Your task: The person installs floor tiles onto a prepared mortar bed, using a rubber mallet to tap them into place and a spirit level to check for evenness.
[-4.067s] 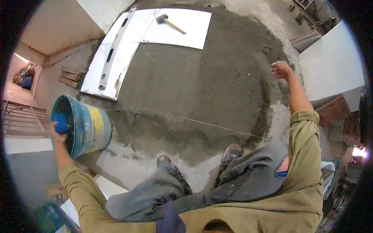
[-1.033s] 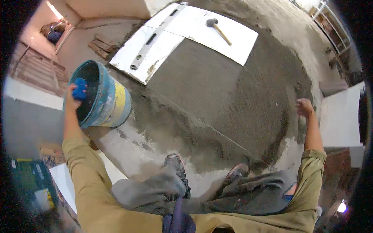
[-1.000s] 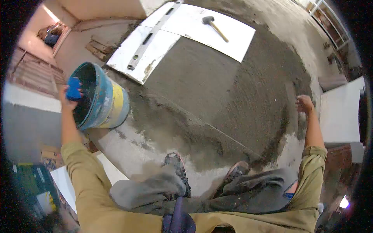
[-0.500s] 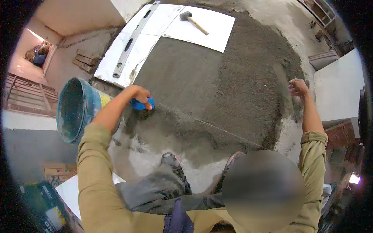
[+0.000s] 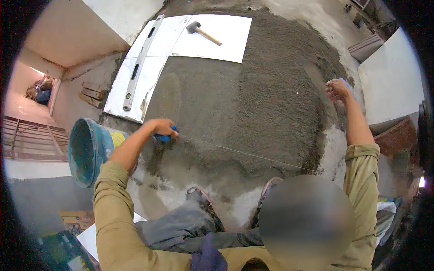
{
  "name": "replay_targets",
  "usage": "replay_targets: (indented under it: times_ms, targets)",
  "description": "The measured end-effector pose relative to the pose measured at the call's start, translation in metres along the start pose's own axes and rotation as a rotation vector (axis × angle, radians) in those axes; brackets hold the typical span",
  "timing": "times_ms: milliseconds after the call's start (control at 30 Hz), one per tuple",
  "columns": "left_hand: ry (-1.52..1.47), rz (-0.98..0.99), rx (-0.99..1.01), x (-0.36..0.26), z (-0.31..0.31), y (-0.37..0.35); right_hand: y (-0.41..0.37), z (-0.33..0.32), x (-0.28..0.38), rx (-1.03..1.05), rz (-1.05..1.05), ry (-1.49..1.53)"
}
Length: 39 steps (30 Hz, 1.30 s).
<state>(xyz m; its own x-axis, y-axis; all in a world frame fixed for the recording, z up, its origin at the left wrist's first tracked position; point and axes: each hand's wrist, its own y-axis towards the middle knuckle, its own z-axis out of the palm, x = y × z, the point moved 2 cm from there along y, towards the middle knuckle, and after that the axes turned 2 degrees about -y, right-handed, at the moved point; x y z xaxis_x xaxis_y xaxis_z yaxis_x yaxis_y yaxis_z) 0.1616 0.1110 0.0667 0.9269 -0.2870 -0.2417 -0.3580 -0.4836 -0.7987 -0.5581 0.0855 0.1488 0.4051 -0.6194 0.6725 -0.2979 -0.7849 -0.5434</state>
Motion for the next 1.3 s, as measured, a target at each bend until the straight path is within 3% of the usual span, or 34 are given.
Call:
replay_targets:
  times_ms: [100, 167, 233, 267, 333, 367, 433, 500, 567, 633, 700, 833, 1000, 1033, 1100, 1167, 1233, 1267, 1300]
  targets:
    - [-0.015, 0.036, -0.062, -0.058, -0.013, -0.006, -0.003, 0.007, 0.008, 0.014, 0.051, 0.039]
    - [-0.166, -0.118, -0.567, -0.042, -0.02, 0.037, 0.038, 0.007, -0.005, 0.054, -0.071, -0.116]
    - [-0.384, -0.111, -0.869, -0.05, -0.055, 0.039, 0.031, 0.011, 0.007, 0.083, -0.189, -0.279]
    - [-0.383, -0.104, -0.872, -0.054, -0.062, 0.039, 0.024, 0.017, 0.015, 0.056, -0.119, -0.136]
    - [-0.447, -0.138, -1.164, -0.052, -0.073, 0.041, 0.006, 0.024, 0.028, 0.01, -0.083, 0.027]
    - [-0.446, -0.13, -1.168, -0.048, -0.072, 0.041, 0.004, 0.021, 0.029, 0.002, -0.086, 0.03]
    - [-0.533, 0.154, -0.728, -0.043, -0.051, 0.046, 0.015, 0.015, 0.023, -0.04, -0.078, 0.07]
    - [-0.542, 0.236, -0.435, -0.063, -0.017, 0.051, 0.026, 0.004, 0.011, 0.003, -0.041, 0.067]
    - [-0.214, 0.327, -0.442, -0.134, -0.009, 0.013, 0.04, -0.001, -0.003, 0.052, -0.01, 0.06]
    - [-0.119, 0.357, -0.352, -0.149, 0.007, 0.061, 0.051, 0.004, -0.006, 0.096, -0.01, -0.01]
    - [-0.152, 0.29, -0.355, -0.188, -0.021, 0.056, 0.05, 0.016, -0.001, 0.04, -0.031, 0.061]
    - [-0.219, 0.112, -0.482, -0.201, -0.074, 0.114, 0.105, 0.018, -0.005, 0.162, -0.306, -0.398]
    - [-0.189, 0.055, -0.651, -0.139, -0.126, 0.146, 0.041, 0.061, 0.034, 0.07, -0.002, -0.033]
    - [-0.099, 0.041, -0.674, -0.124, -0.129, 0.138, 0.04, 0.065, 0.036, 0.061, 0.005, -0.017]
    - [0.046, -0.102, -0.48, -0.087, -0.118, 0.113, 0.082, 0.066, 0.007, 0.15, -0.154, -0.103]
    - [-0.176, -0.168, -0.62, -0.049, -0.083, 0.087, 0.119, 0.06, -0.003, 0.23, -0.316, -0.181]
    - [-0.103, 0.021, -0.663, -0.045, -0.046, 0.01, 0.121, 0.064, 0.008, 0.254, -0.487, -0.667]
    - [-0.097, -0.006, -0.666, -0.046, -0.032, -0.033, 0.114, 0.069, 0.017, 0.255, -0.547, -0.827]
    - [-0.093, -0.034, -0.671, -0.046, -0.023, -0.078, 0.084, 0.074, 0.041, 0.21, -0.374, -0.681]
